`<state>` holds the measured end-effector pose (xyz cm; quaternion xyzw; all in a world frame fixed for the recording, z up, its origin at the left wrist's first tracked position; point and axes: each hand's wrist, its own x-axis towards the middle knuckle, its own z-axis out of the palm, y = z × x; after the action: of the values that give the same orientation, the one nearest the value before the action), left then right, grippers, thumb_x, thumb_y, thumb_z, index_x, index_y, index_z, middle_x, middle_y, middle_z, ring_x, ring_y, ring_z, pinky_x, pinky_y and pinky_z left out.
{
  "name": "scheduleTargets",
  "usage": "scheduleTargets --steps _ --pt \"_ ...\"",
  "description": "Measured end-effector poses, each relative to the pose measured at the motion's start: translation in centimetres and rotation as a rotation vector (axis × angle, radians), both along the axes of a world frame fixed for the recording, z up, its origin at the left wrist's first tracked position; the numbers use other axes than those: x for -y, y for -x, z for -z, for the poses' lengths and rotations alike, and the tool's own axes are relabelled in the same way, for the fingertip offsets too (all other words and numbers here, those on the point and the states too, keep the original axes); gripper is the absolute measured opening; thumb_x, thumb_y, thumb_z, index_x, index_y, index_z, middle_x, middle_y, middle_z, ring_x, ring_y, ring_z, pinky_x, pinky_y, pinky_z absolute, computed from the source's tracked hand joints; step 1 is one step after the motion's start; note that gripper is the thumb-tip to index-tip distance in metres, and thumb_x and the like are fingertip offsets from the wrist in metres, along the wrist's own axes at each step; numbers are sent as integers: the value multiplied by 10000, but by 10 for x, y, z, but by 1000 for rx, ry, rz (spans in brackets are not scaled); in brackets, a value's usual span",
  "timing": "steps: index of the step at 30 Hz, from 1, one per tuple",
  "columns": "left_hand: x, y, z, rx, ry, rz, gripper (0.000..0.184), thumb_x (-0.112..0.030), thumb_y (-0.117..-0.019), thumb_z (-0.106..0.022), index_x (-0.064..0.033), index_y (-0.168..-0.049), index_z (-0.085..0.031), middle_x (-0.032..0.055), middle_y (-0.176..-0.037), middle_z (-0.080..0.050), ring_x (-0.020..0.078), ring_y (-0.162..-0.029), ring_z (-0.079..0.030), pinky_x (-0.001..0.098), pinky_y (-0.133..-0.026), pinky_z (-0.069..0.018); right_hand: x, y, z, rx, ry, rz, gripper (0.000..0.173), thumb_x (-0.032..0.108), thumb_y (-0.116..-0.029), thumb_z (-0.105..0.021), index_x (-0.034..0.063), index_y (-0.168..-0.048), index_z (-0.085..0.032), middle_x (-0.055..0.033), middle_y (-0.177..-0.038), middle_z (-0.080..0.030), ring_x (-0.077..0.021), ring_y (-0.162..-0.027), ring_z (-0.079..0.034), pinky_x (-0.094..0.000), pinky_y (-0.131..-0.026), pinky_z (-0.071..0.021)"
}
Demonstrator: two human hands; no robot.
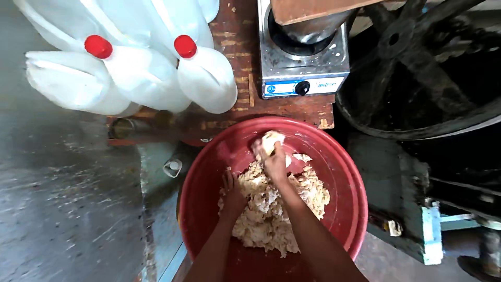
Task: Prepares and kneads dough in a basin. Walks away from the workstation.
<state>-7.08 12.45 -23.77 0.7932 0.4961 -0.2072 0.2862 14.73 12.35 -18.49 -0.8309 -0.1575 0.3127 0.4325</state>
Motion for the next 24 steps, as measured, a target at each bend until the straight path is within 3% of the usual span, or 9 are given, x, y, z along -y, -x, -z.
scheduleTargets --steps 2,5,8,10,12,16,18,20,24 --pt "-4 -4 -2 -8 -4 6 1252 -323 -680 -900 -24 -1635 -147 225 -1708 72 431 -1578 15 641 -1196 -295 34 3 -8 -18 -33 17 753 330 -868 -824 9 -1463 -493 -197 -1378 -607 -236 -1236 -635 -410 -1045 -560" --pt "-4 -5 -5 -27 17 -6 1273 -310 -681 -893 -53 -1647 -105 207 -1710 108 443 -1574 45 720 -1141 -305 83 -12 -14 -34 -181 374 830 193 -929 -738 46 -1603 -276 -197 -1566 -434 -252 -1364 -536 -424 -1091 -520" --pt "-2 -9 -5 -50 15 -6 1286 -287 -670 -891 -56 -1648 -88 210 -1708 109 459 -1569 41 762 -1103 -304 58 -39 -21 -81 -288 800 675 245 -993 -684 101 -1548 -329 -198 -1352 -591 -313 -1023 -709 -507 -777 -644" --pt "-3 -14 -7 -78 38 -12 1288 -271 -684 -892 -59 -1650 -67 205 -1708 122 461 -1568 52 779 -1098 -281 15 -42 -19 -48 -281 849 614 212 -997 -667 55 -1496 -346 -211 -1296 -600 -310 -1030 -705 -509 -814 -640" --pt "-5 -16 -6 -97 36 -7 1301 -264 -678 -893 -63 -1652 -55 201 -1707 135 457 -1569 57 774 -1097 -301 -16 -31 -8 29 -193 653 592 182 -972 -671 16 -1468 -392 -209 -1305 -606 -273 -1123 -672 -469 -935 -601" --pt "-2 -13 -5 -101 24 19 1313 -267 -658 -902 -66 -1652 -68 210 -1705 130 460 -1569 46 773 -1091 -318 12 -15 -10 -54 -158 249 564 222 -893 -786 71 -1389 -561 -135 -1266 -667 -211 -1112 -682 -422 -939 -605" --pt "-6 -17 -4 -87 8 19 1299 -263 -662 -897 -72 -1653 -77 204 -1707 132 462 -1568 49 786 -1078 -314 39 -19 -20 -126 -271 421 535 153 -958 -699 3 -1422 -481 -179 -1258 -652 -247 -1063 -696 -435 -865 -628" --pt "-5 -16 -6 -102 22 14 1296 -267 -671 -896 -86 -1655 -72 187 -1707 152 464 -1565 73 793 -1073 -306 46 -31 -32 -186 -323 739 484 234 -1062 -526 51 -1480 -363 -185 -1224 -648 -282 -977 -708 -481 -774 -629" --pt "-2 -20 -3 -129 4 33 1282 -241 -685 -875 -77 -1654 -52 201 -1704 150 472 -1563 66 790 -1062 -317 -11 -48 -27 -121 -300 975 611 316 -1077 -495 105 -1574 -208 -191 -1366 -566 -289 -1120 -667 -505 -879 -608"
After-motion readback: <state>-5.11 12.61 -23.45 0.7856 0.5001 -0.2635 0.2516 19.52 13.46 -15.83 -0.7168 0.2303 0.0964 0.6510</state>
